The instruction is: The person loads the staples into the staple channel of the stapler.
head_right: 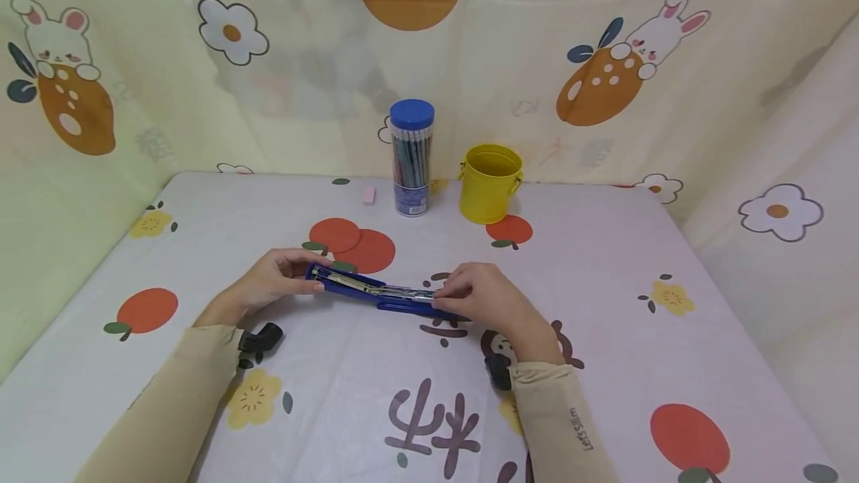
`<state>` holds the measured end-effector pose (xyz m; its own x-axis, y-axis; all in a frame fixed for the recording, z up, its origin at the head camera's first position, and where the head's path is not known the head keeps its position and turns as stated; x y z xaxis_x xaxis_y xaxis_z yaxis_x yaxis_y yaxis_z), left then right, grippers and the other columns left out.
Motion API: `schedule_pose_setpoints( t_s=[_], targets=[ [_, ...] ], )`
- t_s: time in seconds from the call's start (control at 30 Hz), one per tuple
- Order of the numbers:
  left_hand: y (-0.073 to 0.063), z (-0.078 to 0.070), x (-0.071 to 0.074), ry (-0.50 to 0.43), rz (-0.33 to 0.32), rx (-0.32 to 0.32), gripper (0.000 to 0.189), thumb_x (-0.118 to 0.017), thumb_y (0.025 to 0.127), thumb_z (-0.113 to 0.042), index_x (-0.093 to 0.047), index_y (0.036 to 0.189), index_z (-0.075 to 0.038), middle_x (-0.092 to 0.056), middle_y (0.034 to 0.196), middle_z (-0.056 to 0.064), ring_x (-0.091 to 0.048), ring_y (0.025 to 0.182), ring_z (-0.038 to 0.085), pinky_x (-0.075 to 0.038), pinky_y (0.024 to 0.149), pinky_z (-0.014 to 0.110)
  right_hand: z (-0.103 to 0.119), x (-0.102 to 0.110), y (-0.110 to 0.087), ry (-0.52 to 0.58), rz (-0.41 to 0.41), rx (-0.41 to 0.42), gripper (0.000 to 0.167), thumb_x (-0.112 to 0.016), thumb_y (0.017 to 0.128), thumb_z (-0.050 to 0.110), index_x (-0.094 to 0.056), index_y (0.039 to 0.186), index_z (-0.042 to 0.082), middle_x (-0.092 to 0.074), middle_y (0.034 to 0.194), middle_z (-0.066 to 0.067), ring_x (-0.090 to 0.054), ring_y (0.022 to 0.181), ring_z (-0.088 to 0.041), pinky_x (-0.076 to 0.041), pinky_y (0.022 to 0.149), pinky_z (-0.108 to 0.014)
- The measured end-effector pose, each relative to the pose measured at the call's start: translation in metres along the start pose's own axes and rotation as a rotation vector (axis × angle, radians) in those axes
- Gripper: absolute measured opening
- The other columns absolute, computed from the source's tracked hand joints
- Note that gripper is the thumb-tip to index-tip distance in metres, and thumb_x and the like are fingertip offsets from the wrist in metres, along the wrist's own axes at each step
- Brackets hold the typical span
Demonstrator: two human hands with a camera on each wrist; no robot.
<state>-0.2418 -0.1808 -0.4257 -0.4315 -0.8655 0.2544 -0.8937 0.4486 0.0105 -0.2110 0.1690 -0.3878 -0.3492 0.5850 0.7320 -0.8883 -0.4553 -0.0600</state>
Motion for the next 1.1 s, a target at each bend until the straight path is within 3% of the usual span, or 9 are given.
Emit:
schedule_pose_setpoints(
  t_s=[0.2, 0.47, 0.7, 0.9, 1.1],
  targets=[
    [0.000, 0.000, 0.000, -0.009, 0.007, -0.003, 0.041, -0.083, 0.083, -0.008, -0.071, 0.122, -0.004, -0.063, 0.122, 0.012, -0.059, 0.089, 0.024, -0.051, 0.074, 0.024, -0.003, 0.002, -0.002, 0.039, 0.015, -0.037, 0.022, -0.083, 0.086, 0.021, -0.079, 0.107, 0.017, -0.069, 0.099, 0.003, -0.062, 0.092, -0.019, -0.055, 0.084, -0.036],
    [0.000, -0.002, 0.001, 0.013, 0.001, 0.007, 0.046, -0.087, 0.079, -0.008, -0.071, 0.122, -0.004, -0.064, 0.109, 0.011, -0.052, 0.079, 0.020, -0.044, 0.066, 0.023, -0.009, -0.001, -0.001, 0.090, 0.035, -0.058, 0.055, -0.087, 0.082, 0.027, -0.065, 0.131, 0.017, -0.066, 0.117, 0.000, -0.061, 0.103, -0.023, -0.054, 0.087, -0.040],
    [0.003, -0.018, -0.002, -0.001, -0.001, -0.033, 0.046, -0.086, 0.080, -0.009, -0.070, 0.122, -0.002, -0.069, 0.108, 0.013, -0.062, 0.088, 0.026, -0.050, 0.073, 0.026, -0.010, -0.003, 0.000, 0.121, 0.038, -0.044, 0.071, -0.089, 0.078, 0.025, -0.057, 0.141, 0.016, -0.065, 0.122, -0.003, -0.062, 0.106, -0.024, -0.054, 0.089, -0.042],
    [0.005, -0.037, -0.012, -0.017, -0.024, -0.129, 0.044, -0.085, 0.080, -0.004, -0.069, 0.121, 0.001, -0.069, 0.107, 0.011, -0.064, 0.096, 0.028, -0.052, 0.087, 0.032, -0.012, -0.003, 0.000, 0.149, 0.039, -0.048, 0.078, -0.091, 0.076, 0.023, -0.054, 0.144, 0.017, -0.064, 0.120, -0.004, -0.063, 0.108, -0.025, -0.053, 0.092, -0.044],
    [0.006, -0.054, -0.030, -0.039, -0.027, -0.211, 0.042, -0.083, 0.083, -0.004, -0.069, 0.122, 0.001, -0.069, 0.107, 0.012, -0.064, 0.099, 0.030, -0.047, 0.097, 0.055, -0.012, -0.004, 0.000, 0.188, 0.053, -0.060, 0.081, -0.092, 0.075, 0.022, -0.052, 0.146, 0.017, -0.063, 0.122, -0.005, -0.064, 0.108, -0.025, -0.053, 0.092, -0.041]
  ],
)
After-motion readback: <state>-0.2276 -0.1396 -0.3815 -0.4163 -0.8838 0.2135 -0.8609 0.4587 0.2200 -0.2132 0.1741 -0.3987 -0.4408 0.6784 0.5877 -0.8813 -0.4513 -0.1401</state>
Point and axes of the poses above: each hand's wrist, its own y-axis towards the middle knuckle, its own x-axis out of the back of the hand, z = x × y, the point moved 3 cm from there along y, towards the middle knuckle
